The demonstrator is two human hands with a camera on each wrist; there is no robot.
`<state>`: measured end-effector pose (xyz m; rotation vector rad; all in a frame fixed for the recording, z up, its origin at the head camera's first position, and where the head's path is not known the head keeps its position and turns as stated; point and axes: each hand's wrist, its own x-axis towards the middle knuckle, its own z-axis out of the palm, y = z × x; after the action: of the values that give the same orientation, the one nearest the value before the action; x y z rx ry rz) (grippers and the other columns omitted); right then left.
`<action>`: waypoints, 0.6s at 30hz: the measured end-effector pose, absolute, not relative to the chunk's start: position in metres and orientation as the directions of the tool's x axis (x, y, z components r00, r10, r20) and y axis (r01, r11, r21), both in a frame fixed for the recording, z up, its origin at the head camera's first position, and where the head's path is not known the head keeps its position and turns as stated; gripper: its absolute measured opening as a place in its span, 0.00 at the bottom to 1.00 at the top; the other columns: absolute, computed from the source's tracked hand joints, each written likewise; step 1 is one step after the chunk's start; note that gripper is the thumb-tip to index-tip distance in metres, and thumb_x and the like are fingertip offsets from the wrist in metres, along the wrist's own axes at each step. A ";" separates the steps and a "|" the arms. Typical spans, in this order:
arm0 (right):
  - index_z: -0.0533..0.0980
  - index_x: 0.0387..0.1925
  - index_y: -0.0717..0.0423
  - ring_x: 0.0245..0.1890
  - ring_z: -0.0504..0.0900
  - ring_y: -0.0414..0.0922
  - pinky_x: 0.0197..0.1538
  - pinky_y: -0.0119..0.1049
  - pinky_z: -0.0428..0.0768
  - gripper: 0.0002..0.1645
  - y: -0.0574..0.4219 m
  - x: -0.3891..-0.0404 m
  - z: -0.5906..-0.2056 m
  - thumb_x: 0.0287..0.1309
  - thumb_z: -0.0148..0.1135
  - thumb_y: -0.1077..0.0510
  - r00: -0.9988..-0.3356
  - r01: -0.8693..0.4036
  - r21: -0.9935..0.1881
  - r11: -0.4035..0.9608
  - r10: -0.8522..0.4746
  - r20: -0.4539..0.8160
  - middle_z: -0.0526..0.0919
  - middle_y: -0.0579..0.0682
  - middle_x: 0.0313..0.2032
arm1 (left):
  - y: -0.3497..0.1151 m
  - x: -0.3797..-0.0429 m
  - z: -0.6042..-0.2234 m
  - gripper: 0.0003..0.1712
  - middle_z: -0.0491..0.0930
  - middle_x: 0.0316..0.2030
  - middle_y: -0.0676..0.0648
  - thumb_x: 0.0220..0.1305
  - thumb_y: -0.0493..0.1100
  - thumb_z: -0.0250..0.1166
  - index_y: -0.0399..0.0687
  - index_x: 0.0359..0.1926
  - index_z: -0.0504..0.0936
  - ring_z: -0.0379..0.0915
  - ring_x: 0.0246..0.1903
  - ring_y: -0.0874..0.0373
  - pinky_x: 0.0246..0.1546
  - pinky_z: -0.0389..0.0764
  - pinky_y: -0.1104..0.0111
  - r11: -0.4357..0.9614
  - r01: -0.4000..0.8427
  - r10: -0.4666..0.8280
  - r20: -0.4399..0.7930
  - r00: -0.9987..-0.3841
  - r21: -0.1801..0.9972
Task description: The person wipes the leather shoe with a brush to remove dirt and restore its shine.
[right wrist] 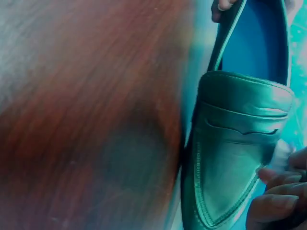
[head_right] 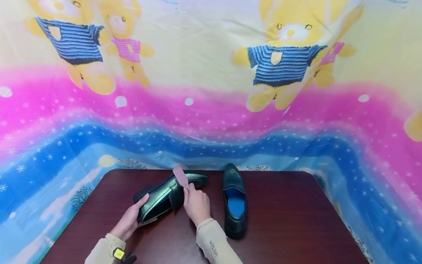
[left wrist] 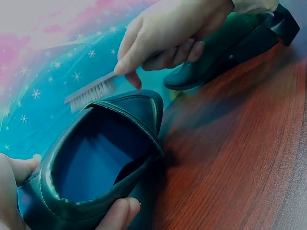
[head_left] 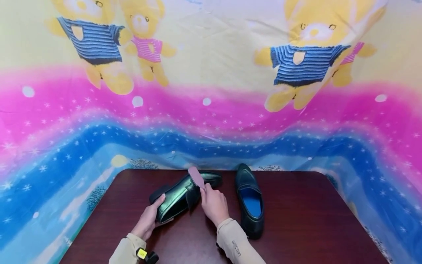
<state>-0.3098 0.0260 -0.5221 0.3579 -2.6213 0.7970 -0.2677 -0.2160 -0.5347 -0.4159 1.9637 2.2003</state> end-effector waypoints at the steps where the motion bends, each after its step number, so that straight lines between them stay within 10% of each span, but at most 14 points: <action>1: 0.73 0.36 0.51 0.15 0.72 0.43 0.22 0.36 0.69 0.12 0.025 -0.310 -0.523 0.76 0.58 0.49 -0.897 -0.344 -0.476 0.809 -0.135 0.420 0.67 0.43 0.15 | -0.216 -0.268 -0.535 0.49 0.82 0.52 0.37 0.69 0.71 0.60 0.34 0.70 0.67 0.86 0.44 0.50 0.49 0.87 0.50 -0.126 -0.304 -0.061 -0.313 -0.948 0.944; 18: 0.77 0.40 0.58 0.23 0.83 0.54 0.33 0.53 0.85 0.14 0.050 -0.322 -0.539 0.74 0.60 0.50 -0.946 -0.068 -0.561 0.825 0.126 0.299 0.83 0.57 0.25 | -0.221 -0.271 -0.534 0.52 0.78 0.58 0.34 0.68 0.73 0.60 0.38 0.75 0.62 0.85 0.46 0.51 0.51 0.87 0.51 -0.143 -0.354 -0.039 -0.362 -0.931 0.924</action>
<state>-0.3225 0.0501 -0.5391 -0.0443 -2.6827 0.8424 -0.2710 -0.2209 -0.5344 -0.4481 1.9024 2.1815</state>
